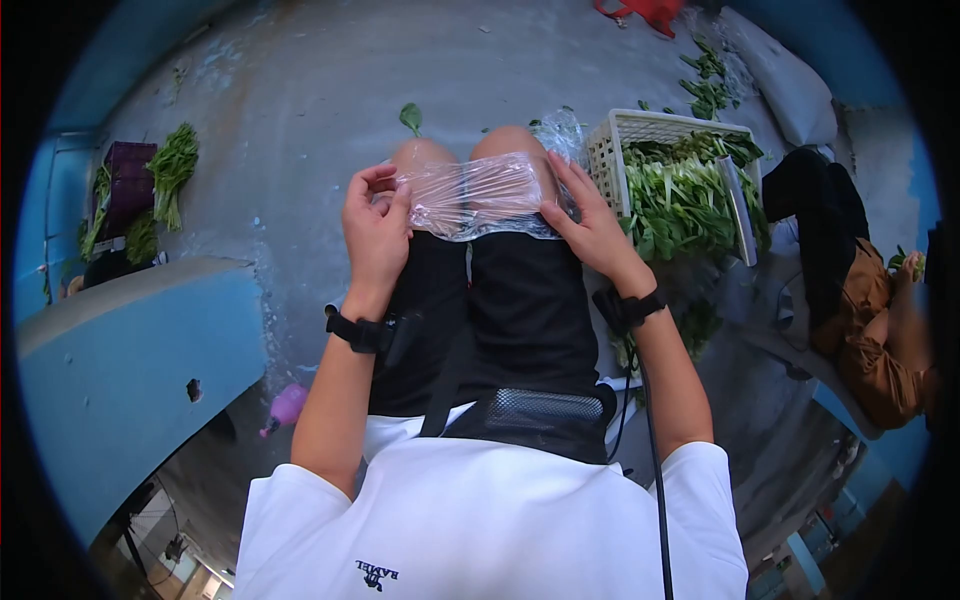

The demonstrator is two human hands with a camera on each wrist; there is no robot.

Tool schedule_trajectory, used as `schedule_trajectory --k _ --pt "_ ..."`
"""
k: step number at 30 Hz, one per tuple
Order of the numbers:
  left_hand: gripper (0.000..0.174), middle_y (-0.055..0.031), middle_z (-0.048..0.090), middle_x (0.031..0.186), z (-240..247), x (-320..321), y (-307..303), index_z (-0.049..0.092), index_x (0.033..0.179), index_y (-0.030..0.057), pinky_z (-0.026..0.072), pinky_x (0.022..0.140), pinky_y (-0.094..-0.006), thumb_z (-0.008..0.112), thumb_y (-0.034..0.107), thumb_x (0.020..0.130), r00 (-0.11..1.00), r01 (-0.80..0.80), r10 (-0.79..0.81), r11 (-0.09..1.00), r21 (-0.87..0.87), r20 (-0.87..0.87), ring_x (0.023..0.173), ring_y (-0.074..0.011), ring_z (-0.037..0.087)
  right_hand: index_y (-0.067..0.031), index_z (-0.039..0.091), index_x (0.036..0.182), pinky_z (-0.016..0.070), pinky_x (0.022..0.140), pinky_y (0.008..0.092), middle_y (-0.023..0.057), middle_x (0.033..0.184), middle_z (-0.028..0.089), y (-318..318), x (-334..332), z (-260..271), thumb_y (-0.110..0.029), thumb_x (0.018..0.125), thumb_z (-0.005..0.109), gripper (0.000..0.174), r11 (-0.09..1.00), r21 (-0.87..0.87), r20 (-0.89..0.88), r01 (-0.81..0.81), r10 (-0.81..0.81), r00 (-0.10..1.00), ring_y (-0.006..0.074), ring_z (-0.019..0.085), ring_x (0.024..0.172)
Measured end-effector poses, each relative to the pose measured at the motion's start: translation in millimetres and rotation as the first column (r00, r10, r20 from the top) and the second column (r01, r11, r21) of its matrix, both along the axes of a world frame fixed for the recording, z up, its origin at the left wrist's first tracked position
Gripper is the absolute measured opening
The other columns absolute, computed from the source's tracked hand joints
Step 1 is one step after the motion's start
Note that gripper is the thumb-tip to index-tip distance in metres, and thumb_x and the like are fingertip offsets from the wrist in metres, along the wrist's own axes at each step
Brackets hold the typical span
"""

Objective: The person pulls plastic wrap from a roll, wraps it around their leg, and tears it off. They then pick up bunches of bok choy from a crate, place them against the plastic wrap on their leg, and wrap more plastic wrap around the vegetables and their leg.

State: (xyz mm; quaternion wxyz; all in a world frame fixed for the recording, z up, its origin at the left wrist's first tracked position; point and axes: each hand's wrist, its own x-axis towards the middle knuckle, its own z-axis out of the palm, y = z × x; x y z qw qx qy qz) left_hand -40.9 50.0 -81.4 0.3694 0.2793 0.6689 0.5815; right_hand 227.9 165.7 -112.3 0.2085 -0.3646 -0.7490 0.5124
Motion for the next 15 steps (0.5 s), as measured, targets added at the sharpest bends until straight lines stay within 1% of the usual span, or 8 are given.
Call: schedule_trajectory --k 1,4,7,11,12,13,14,15 --pt "0.03 -0.0087 0.06 0.107 -2 -5 -4 0.053 0.126 -0.0027 0.046 0.052 -0.0182 0.064 0.002 0.098 1.0 0.0 0.0 1.0 0.004 -0.005 0.072 -0.0055 0.059 -0.0087 0.036 0.158 0.0277 0.121 0.044 0.0257 0.16 0.034 0 -2 -2 -0.039 0.097 0.067 0.075 0.999 -0.043 -0.013 -0.017 0.016 1.0 0.0371 0.026 0.153" --pt "0.03 -0.0084 0.058 0.105 -9 -17 -15 0.052 0.124 -0.0028 0.0455 0.051 -0.0196 0.063 -0.001 0.097 1.0 0.014 -0.014 1.0 -0.006 0.004 0.072 -0.0065 0.058 -0.0092 0.035 0.158 0.0259 0.122 0.0438 0.0254 0.162 0.031 -1 -6 -4 -0.041 0.095 0.069 0.079 0.998 -0.056 -0.022 -0.034 0.032 0.999 0.0365 0.021 0.155" --pt "0.031 -0.0077 0.058 0.104 -14 -24 -21 0.052 0.124 -0.0018 0.0467 0.053 -0.0203 0.064 -0.002 0.095 0.999 0.037 -0.037 0.999 -0.018 -0.004 0.075 -0.0068 0.059 -0.0091 0.035 0.158 0.0241 0.123 0.0437 0.0253 0.163 0.029 -1 -9 -5 -0.043 0.093 0.071 0.082 0.995 -0.061 -0.019 -0.076 0.075 0.997 0.0356 0.018 0.156" --pt "0.032 -0.0065 0.06 0.101 -17 -36 -21 0.054 0.123 -0.0011 0.0482 0.055 -0.0224 0.067 -0.001 0.093 0.99 0.069 -0.079 0.994 -0.085 -0.12 0.072 -0.0067 0.06 -0.0112 0.037 0.158 0.0239 0.122 0.0445 0.0264 0.162 0.029 -5 -13 -5 -0.042 0.091 0.072 0.082 0.995 -0.015 0.007 -0.097 0.098 0.995 0.0361 0.02 0.155" --pt "0.031 -0.006 0.061 0.098 -16 -39 -20 0.056 0.121 -0.0013 0.0488 0.056 -0.0232 0.068 0.0 0.093 0.982 0.089 -0.108 0.988 -0.129 -0.152 0.07 -0.0068 0.061 -0.0124 0.038 0.158 0.0256 0.121 0.0451 0.0247 0.162 0.03 -8 -15 2 -0.039 0.09 0.073 0.081 0.975 0.208 0.151 -0.077 0.045 0.988 0.0369 0.023 0.154" --pt "0.031 -0.006 0.061 0.098 -14 -42 -18 0.056 0.121 -0.0013 0.0488 0.056 -0.0232 0.068 0.0 0.093 0.983 0.08 -0.099 0.989 -0.127 -0.153 0.07 -0.0068 0.061 -0.0136 0.04 0.157 0.0272 0.12 0.0457 0.0231 0.162 0.031 -10 -18 11 -0.035 0.089 0.074 0.079 0.903 0.422 0.272 -0.085 -0.037 0.961 0.0378 0.026 0.153" --pt "0.03 -0.0058 0.062 0.097 -11 -45 -16 0.058 0.119 -0.0016 0.0488 0.056 -0.0221 0.07 0.003 0.092 0.972 0.096 -0.133 0.977 -0.191 -0.192 0.069 -0.0069 0.06 -0.0136 0.04 0.157 0.0272 0.12 0.0457 0.0231 0.162 0.031 -9 -22 22 -0.035 0.089 0.074 0.079 0.902 0.423 0.271 -0.09 -0.031 0.962 0.0378 0.026 0.153" --pt "0.029 -0.0056 0.063 0.095 -10 -48 -15 0.061 0.116 -0.0018 0.0488 0.057 -0.021 0.073 0.006 0.091 0.959 0.109 -0.17 0.96 -0.258 -0.227 0.067 -0.007 0.06 -0.0138 0.045 0.153 0.0289 0.119 0.0466 0.02 0.16 0.036 -9 -28 38 -0.031 0.088 0.074 0.073 0.867 0.474 0.266 -0.154 0.026 0.964 0.0372 0.03 0.15"
